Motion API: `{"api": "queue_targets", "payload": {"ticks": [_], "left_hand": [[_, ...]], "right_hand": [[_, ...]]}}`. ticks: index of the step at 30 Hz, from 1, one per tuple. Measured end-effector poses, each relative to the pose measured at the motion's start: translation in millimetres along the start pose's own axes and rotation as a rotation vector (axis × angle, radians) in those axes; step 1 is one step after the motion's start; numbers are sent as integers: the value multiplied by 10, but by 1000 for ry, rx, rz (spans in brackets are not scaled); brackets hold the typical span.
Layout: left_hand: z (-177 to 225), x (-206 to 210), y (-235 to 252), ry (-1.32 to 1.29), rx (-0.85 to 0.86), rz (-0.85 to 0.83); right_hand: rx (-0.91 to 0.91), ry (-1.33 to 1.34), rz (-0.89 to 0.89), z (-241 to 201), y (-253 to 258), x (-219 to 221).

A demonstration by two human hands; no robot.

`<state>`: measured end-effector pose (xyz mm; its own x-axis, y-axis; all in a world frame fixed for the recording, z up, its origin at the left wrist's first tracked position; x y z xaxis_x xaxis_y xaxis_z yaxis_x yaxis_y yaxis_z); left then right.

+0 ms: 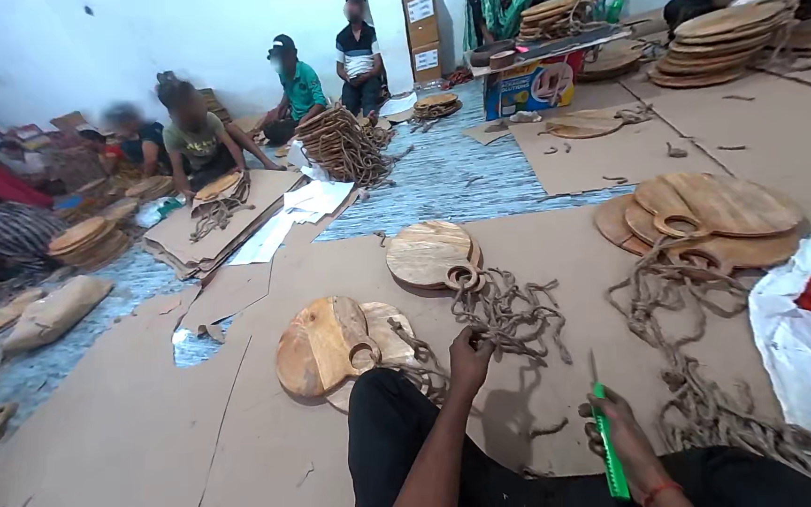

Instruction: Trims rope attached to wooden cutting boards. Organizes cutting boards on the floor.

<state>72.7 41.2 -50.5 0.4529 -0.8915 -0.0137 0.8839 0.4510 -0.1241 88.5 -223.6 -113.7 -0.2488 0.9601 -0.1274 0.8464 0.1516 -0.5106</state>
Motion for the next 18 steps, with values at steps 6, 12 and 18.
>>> {"api": "queue_targets", "payload": {"ticks": [6,12,18], "left_hand": [[340,-174,-176,-95,138,-40],[201,-91,-272,-56,66,-152],[-58,6,-259,31,-86,-203]], "right_hand": [[116,-215,-476,168,-486,636],[103,-109,-458,-96,-300,897],[34,8,-361,-204,-118,926]]}}
Point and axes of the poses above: each hand's wrist, its own y-axis towards the middle knuckle, its own x-axis out of the palm, z = x × y, the point moved 6 cm from there along y, towards the middle knuckle, and after that the axes turned 14 degrees about -y, right-handed, at the moved point
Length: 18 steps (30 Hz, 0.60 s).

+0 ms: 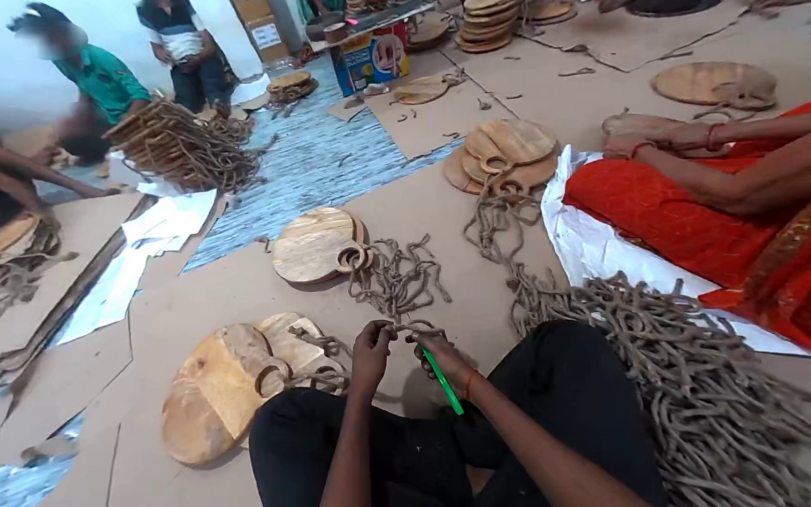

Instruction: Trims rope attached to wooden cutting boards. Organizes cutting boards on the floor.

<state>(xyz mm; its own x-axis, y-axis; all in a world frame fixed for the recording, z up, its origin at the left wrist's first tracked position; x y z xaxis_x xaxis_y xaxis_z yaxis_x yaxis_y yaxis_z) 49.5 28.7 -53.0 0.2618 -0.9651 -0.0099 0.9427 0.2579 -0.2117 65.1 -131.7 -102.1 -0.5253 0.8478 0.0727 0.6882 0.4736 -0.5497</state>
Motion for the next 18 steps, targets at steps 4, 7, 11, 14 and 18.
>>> {"api": "queue_targets", "payload": {"ticks": [4,7,11,14,18], "left_hand": [[-95,160,0,20,-54,-86],[-97,221,11,51,-24,-106],[-64,222,19,61,-9,-122],[-91,213,26,148,9,-130],[-84,225,32,212,60,-96]], "right_hand": [[-15,-133,16,119,43,-42],[-18,-116,38,105,44,-46],[20,-12,67,73,39,-62],[37,18,58,70,34,-61],[33,34,40,51,18,-44]]}}
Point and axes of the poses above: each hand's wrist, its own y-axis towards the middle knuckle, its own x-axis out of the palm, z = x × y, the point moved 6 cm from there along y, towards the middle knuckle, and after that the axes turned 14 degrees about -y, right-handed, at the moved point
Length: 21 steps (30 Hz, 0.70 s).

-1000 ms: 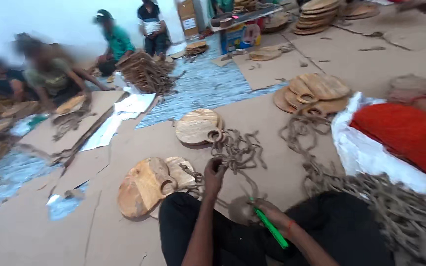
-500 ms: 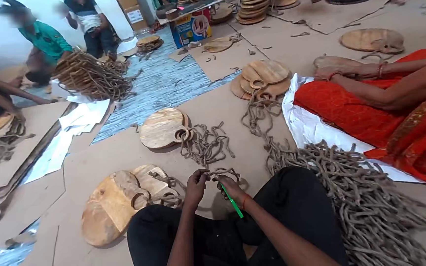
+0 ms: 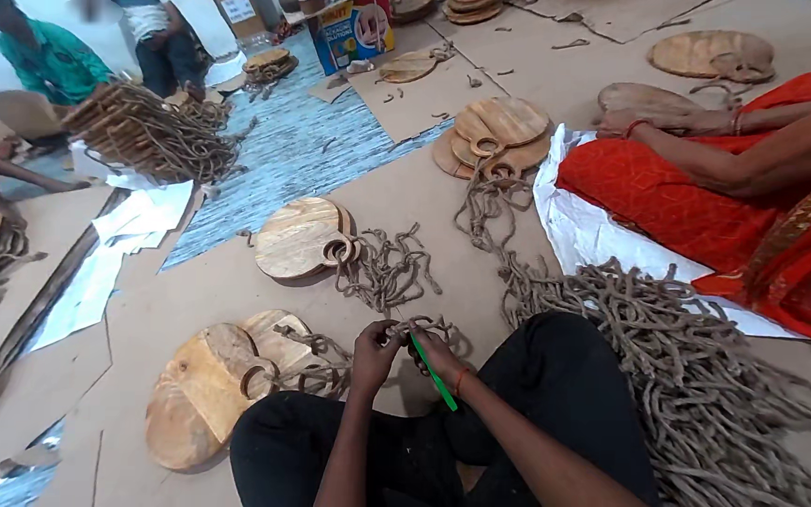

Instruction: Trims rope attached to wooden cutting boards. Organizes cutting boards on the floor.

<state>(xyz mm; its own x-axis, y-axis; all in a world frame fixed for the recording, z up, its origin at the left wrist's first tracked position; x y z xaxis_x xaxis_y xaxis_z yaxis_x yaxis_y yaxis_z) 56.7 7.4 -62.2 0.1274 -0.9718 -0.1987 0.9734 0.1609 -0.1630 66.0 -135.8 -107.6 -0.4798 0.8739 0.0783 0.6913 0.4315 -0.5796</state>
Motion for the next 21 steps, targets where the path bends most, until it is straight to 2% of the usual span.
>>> {"api": "queue_targets", "payload": {"ticks": [5,12,15,18,21], "left_hand": [[31,15,-8,18,37,50],[21,23,11,21,58,-35],[32,26,22,-65,26,-79],[11,48,10,-227,-65,-130],[92,64,-68,-384,-121,-297]], "right_hand": [[-17,5,-24,41,1,38],[29,24,-14,49,14,49],[31,35,-37,41,9,83],[7,74,-128,3,-57,142],[-48,96,-345,-23,-187,233]]}}
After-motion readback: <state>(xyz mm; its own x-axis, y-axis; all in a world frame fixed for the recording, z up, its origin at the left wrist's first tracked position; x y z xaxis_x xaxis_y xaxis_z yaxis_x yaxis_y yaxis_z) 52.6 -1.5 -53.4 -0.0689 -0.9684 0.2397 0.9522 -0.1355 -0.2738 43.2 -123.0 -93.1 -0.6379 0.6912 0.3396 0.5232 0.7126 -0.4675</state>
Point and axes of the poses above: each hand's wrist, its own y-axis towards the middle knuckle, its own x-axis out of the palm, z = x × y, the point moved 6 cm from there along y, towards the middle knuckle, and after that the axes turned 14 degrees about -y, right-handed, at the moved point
